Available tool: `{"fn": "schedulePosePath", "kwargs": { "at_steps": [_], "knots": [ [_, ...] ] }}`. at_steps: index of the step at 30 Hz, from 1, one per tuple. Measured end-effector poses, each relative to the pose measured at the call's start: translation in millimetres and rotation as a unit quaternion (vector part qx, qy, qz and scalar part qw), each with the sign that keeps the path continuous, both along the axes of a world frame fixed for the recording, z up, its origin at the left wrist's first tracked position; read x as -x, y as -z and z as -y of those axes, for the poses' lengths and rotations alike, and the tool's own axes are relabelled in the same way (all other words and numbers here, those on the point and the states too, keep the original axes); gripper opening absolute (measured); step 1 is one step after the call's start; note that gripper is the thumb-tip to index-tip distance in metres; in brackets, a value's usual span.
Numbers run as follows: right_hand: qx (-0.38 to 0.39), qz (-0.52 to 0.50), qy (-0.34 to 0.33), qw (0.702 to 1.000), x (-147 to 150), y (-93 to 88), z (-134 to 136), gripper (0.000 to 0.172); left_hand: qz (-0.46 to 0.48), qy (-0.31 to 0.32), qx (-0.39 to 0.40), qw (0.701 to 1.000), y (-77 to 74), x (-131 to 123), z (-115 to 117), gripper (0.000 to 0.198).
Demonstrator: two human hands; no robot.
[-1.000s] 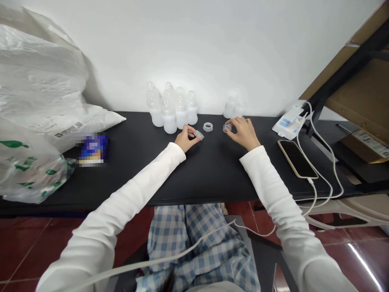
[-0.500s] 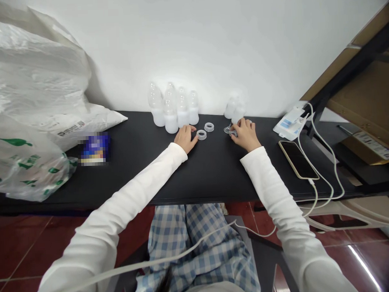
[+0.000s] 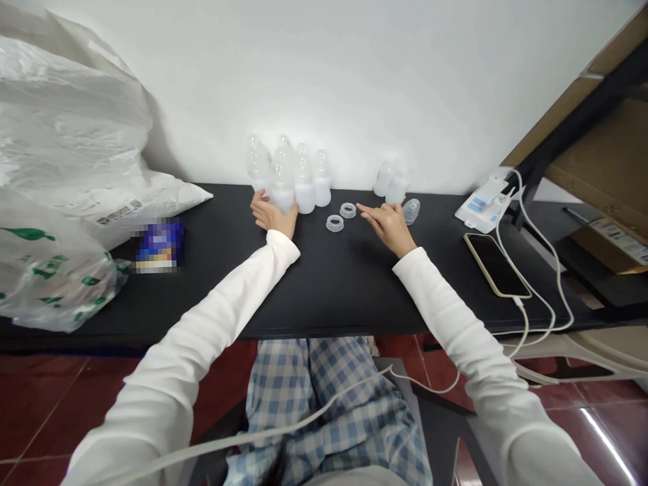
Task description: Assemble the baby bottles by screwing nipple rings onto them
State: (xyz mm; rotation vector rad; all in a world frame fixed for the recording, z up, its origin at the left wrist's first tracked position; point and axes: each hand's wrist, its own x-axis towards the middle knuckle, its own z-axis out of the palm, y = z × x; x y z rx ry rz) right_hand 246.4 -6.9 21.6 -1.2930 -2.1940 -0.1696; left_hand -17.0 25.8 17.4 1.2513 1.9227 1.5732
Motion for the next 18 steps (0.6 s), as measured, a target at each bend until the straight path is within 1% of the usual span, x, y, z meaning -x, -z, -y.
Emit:
{"fn": "schedulePosePath", "kwargs": {
  "at_steps": [2, 4, 6, 8, 10, 12, 15, 17, 18],
  "knots": [
    [0.003, -0.01, -0.007, 1.0, 1, 0.0, 1, 0.065, 0.009, 0.007, 0.026, 1.0, 2.0, 0, -3, 0.067],
    [0.003, -0.016, -0.014, 1.0, 2, -1.3, 2, 0.066, 0.019, 0.005, 0.019, 1.0, 3.8, 2, -5, 0.06],
    [0.006, -0.02, -0.019, 1.0, 4, -3.3, 4, 0.068, 0.018, 0.0, -0.014, 1.0, 5.4, 2, -5, 0.059],
    [0.012, -0.031, -0.019, 0.999, 6, -5.2, 6, 0.073, -0.011, 0.016, -0.068, 0.997, 6.6, 2, -3, 0.058],
    [0.016, -0.057, -0.016, 0.998, 9, -6.0, 8, 0.077, -0.071, 0.068, -0.128, 0.987, 7.4, 0, 0, 0.058],
    [0.016, -0.097, -0.015, 0.995, 12, -4.8, 9, 0.078, -0.148, 0.147, -0.169, 0.963, 7.8, -3, 5, 0.056],
    [0.025, -0.185, -0.017, 0.982, 15, 0.2, 10, 0.075, -0.262, 0.266, -0.178, 0.911, 8.1, -7, 13, 0.048],
    [0.046, -0.259, -0.027, 0.964, 18, 3.9, 11, 0.072, -0.306, 0.31, -0.171, 0.884, 7.8, -8, 16, 0.043],
    [0.057, -0.293, -0.034, 0.954, 19, 5.4, 11, 0.071, -0.316, 0.32, -0.169, 0.877, 7.6, -7, 16, 0.042]
  ]
}}
